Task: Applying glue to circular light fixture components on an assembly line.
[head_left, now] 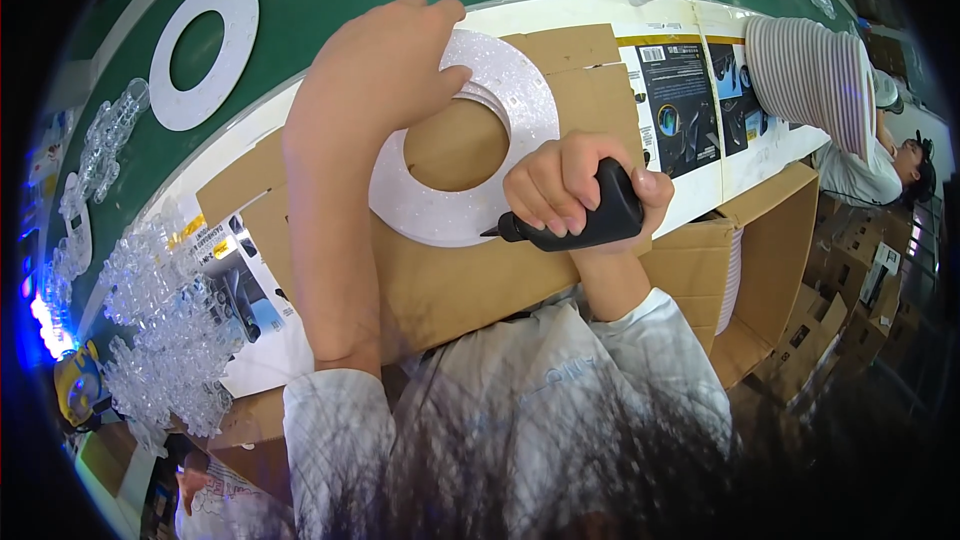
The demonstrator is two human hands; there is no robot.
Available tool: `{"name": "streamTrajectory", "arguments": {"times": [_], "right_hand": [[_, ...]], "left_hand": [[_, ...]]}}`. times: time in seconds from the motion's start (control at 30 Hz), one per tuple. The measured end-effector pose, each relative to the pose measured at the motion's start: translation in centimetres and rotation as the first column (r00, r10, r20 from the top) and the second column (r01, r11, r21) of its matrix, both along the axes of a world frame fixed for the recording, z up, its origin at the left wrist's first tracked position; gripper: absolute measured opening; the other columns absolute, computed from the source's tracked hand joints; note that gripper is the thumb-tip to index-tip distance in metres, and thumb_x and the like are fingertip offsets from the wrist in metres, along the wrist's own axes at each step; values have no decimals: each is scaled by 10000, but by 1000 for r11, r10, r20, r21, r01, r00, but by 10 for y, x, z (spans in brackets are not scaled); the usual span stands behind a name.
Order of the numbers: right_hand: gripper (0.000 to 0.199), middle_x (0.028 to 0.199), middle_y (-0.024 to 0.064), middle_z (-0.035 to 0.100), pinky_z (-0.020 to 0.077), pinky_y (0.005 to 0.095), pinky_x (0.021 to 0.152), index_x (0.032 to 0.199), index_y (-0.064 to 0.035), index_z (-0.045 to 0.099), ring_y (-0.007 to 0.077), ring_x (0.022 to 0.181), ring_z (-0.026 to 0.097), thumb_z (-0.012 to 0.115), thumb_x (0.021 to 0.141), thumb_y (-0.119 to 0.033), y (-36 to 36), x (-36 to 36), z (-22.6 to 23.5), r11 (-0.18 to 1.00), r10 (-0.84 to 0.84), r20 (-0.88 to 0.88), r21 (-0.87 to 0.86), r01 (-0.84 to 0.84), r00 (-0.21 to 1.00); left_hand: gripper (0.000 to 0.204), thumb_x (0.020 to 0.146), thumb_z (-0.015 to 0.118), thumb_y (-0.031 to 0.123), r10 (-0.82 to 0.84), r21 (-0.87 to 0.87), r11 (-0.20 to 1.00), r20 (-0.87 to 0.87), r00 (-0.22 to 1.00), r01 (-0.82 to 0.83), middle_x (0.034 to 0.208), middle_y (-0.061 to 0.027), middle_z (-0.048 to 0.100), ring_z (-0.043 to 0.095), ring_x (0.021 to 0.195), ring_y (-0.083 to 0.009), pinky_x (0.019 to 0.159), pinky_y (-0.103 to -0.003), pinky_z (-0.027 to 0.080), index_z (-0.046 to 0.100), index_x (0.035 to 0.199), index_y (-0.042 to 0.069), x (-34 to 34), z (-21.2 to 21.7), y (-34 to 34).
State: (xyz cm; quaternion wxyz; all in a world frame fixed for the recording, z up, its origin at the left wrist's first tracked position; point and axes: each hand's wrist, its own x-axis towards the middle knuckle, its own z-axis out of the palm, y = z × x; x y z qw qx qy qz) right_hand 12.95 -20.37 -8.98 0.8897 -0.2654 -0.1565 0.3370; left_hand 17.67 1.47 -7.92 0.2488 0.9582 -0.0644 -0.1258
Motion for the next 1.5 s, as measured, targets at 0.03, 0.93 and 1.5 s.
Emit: {"name": "streamTrajectory", "arguments": {"times": [0.03,0.93,1.5], "right_hand": [[416,599,7,511,374,280,516,690,-114,455,129,524,468,498,863,-490,1,-1,1,1000,-17,2,-17,17,1000],[391,562,15,505,350,288,491,655,-100,453,135,482,442,537,787,-459,3,-4,3,992,-20,-18,-128,17,1000],[394,655,44,542,378,313,592,730,-86,485,172,589,479,549,818,-465,25,-14,-3,996,-45,-31,79,47,999]], "left_hand": [[469,825,737,216,3,3,1000,-2,1000,-3,1076,-155,654,646,974,-347,842,-424,519,609,1251,69,-1,0,1],[282,937,607,150,19,65,998,28,999,-21,1071,-162,669,659,953,-357,845,-429,521,647,1192,38,-1,0,7],[190,894,588,126,-51,29,998,72,996,49,876,-217,658,632,797,-393,740,-458,521,683,845,-31,12,6,2]]}}
